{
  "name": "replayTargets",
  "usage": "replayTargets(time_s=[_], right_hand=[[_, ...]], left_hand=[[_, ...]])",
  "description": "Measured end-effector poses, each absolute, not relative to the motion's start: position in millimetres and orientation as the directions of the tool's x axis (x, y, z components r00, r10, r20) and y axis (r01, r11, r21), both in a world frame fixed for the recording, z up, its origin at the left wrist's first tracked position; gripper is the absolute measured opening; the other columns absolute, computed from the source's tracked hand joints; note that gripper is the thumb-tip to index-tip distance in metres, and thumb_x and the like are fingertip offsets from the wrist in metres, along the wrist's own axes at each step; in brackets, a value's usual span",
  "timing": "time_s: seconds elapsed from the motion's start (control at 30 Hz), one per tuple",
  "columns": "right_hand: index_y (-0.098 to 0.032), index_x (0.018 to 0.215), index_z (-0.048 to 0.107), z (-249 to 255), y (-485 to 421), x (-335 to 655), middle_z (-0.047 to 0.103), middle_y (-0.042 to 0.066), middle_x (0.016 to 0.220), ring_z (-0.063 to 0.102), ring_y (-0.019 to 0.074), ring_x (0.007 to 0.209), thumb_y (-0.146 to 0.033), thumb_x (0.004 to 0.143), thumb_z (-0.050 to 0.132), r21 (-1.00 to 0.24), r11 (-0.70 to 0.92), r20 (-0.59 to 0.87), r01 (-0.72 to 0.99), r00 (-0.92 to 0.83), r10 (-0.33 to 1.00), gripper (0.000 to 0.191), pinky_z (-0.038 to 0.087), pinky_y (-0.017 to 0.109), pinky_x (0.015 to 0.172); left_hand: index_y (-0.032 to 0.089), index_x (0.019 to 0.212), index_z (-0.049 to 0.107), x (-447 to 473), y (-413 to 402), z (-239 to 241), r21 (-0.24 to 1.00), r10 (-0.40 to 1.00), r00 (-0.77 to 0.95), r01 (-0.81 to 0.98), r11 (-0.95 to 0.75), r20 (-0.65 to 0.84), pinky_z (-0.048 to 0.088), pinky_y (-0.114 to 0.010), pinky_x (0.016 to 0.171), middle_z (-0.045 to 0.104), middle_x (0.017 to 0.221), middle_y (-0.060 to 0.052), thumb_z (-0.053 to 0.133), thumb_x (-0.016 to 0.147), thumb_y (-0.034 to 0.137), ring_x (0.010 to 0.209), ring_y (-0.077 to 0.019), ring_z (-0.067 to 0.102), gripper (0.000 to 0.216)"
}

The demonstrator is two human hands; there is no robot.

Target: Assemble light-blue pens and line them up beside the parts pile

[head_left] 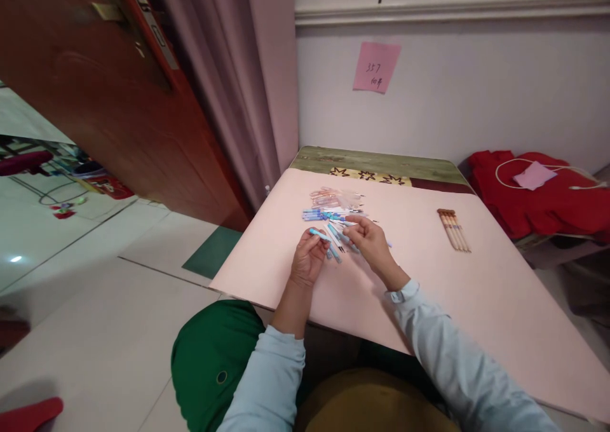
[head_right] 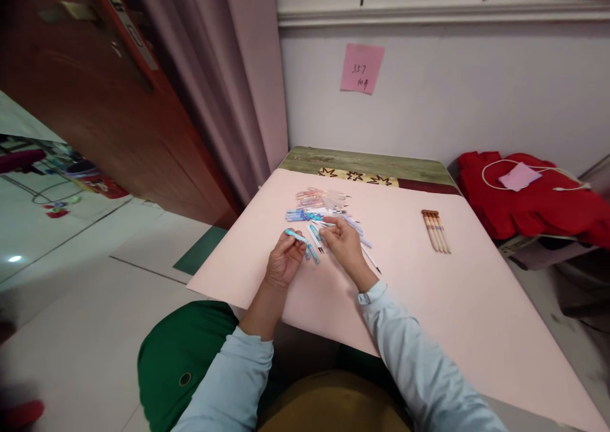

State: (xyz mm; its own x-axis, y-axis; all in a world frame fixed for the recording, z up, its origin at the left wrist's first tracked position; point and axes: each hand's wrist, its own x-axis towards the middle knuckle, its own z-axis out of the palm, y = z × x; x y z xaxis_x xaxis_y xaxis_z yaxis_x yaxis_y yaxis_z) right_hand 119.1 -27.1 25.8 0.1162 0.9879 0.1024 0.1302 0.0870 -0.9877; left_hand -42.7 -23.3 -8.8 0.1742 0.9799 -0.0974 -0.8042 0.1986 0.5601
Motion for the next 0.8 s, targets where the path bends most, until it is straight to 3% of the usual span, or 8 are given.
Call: replayTargets(time_s=[0.1,0.23,0.57,0.8], right_hand=[[-0.016,0.101,0.065,23.3,-47.2,116.1,0.068,0.002,0.077,0.057,0.0110,0.058,-0.044,0.073,0.069,-0.997,0.058,0.046,-0.054,0.190,0.981,0.040,0.042,0.022,0.052],[-0.017,0.096,0.062,25.4,-58.7,106.8,0.071,0.005,0.084,0.064,0.0136,0.064,-0.047,0.075,0.070,-0.988,0.071,0.042,-0.140,0.202,0.978,0.038,0.043,0.021,0.051],[-0.018,0.089,0.066,26.4,-61.7,96.4,0.066,0.000,0.072,0.058,0.0116,0.061,-0.043,0.077,0.071,-0.982,0.150,0.119,-0.117,0.241,0.963,0.029,0.044,0.024,0.056],[-0.018,0.082,0.070,28.8,-65.5,90.5,0.062,-0.002,0.064,0.053,0.0110,0.059,-0.040,0.069,0.077,-0.985,0.161,0.141,-0.059,0.250,0.958,0.027,0.044,0.025,0.056]], left_hand=[[0.015,0.088,0.062,-42.2,-24.3,-7.9,0.557,0.974,0.208,-0.801,0.219,-0.084,0.051,-0.018,0.065,0.066,0.087,-0.002,0.069,0.074,0.010,0.067,-0.0069,0.061,0.017],[0.014,0.088,0.062,-43.0,-26.1,-6.8,0.556,0.968,0.232,-0.794,0.247,-0.100,0.052,-0.018,0.066,0.067,0.085,-0.003,0.070,0.072,0.009,0.068,-0.0073,0.063,0.018],[0.014,0.089,0.063,-42.1,-29.6,-5.7,0.575,0.958,0.260,-0.768,0.282,-0.122,0.055,-0.019,0.071,0.068,0.081,-0.003,0.069,0.073,0.007,0.068,-0.0088,0.065,0.018],[0.014,0.090,0.063,-43.2,-29.3,-4.6,0.543,0.952,0.287,-0.785,0.297,-0.104,0.054,-0.017,0.071,0.068,0.079,-0.003,0.067,0.075,0.006,0.070,-0.0084,0.066,0.017]])
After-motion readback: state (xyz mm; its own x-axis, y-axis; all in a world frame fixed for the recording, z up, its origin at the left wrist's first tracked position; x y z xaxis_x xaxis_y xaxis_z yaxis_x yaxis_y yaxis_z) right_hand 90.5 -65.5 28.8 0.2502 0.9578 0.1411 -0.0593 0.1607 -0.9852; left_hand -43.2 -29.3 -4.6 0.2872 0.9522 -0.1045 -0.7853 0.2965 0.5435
